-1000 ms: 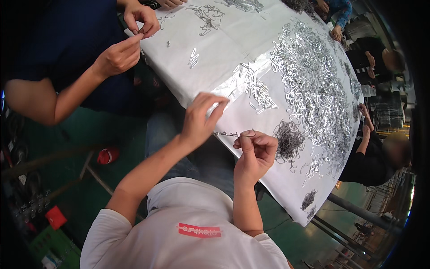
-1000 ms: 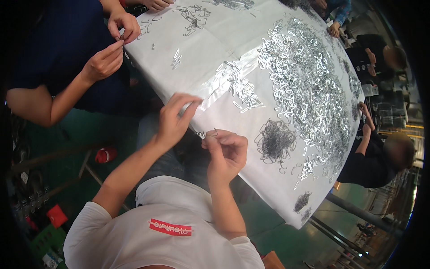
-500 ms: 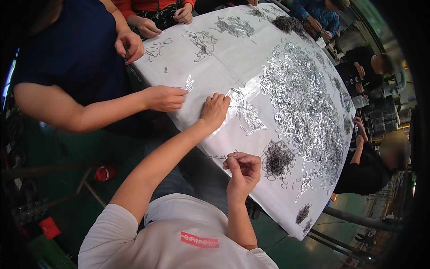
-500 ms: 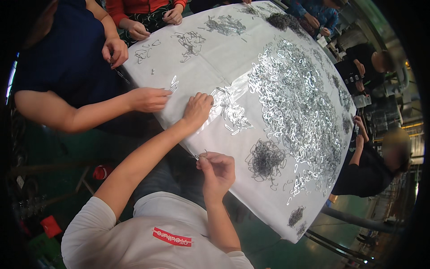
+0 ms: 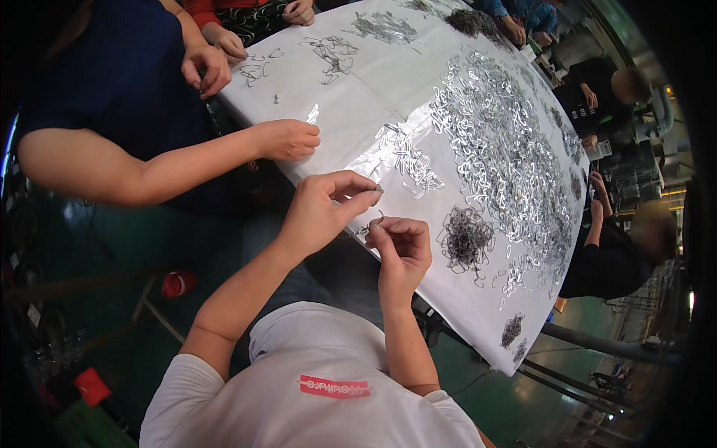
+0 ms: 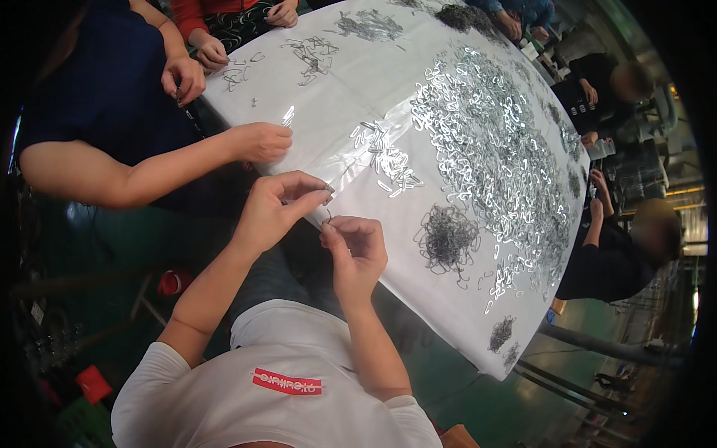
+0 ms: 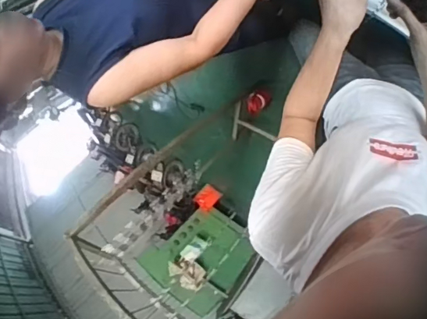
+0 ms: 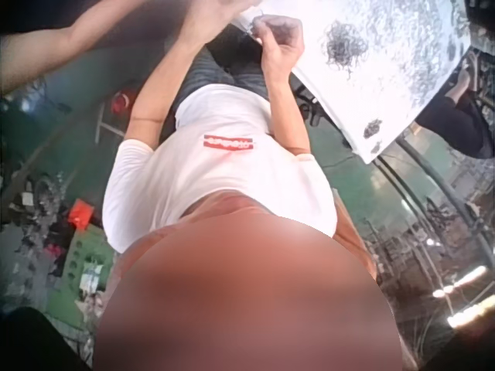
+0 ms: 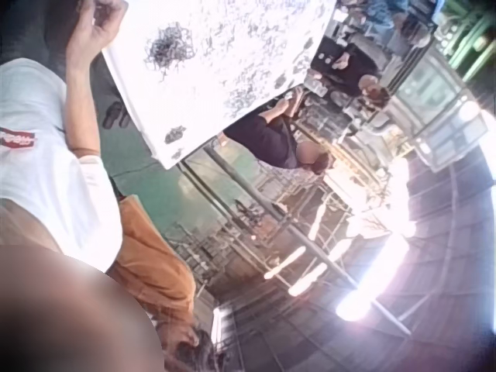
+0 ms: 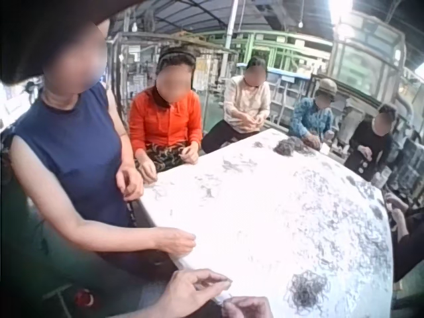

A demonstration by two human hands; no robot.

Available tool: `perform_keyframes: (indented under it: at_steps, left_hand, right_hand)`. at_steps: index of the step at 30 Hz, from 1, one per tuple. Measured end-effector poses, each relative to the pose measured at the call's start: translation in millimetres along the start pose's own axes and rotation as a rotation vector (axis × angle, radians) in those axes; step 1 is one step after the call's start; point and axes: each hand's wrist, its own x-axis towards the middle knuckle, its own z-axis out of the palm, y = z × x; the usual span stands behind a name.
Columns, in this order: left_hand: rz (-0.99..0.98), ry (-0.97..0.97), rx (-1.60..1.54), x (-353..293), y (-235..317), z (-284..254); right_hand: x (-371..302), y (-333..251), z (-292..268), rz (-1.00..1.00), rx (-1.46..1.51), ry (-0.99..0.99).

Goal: The person sits at a table and repeatedly picks up small metal hooks and fasteners, then links them together by hand. They occasionally place the assembled chains onto a nearby metal rack. Other people at the table perform the same task.

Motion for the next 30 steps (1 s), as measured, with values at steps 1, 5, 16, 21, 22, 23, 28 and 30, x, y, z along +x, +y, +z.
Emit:
perform_keyframes:
  at_steps: [1,5,16,21,22,23,28,30]
  left_hand:
    - [0.015,0.005,0.018,-5,5,-3]
    - [0.090,0.035,0.051,-17,15,-9]
    - [0.371,0.281,0.192,-38,4,-27]
    - [0.337,0.358,0.265,-45,-7,-38]
    - [0.332,0.375,0.277,-44,-11,-39]
    - [0.350,0.382,0.293,-44,-16,-39]
    - [0.301,0.446,0.345,-43,-51,-40]
    - [0.218,0.506,0.333,-44,-69,-39]
  right_hand:
    - [-1,0,2,-0.008,-0.015,-0.001]
    - [-1,3,10,-0.048,-0.052,-0.016]
    - [3,13,22,-0.173,-0.406,-0.120]
    - [71,10,-11,-0.125,-0.575,-0.075]
    - [95,12,-21,-0.090,-0.573,-0.061]
    - [123,15,-31,-0.150,-0.638,-0.068]
    - [298,40,-89,-0.283,-0.962,-0.104]
    - [376,50,-111,-0.272,-1.088,-0.099]
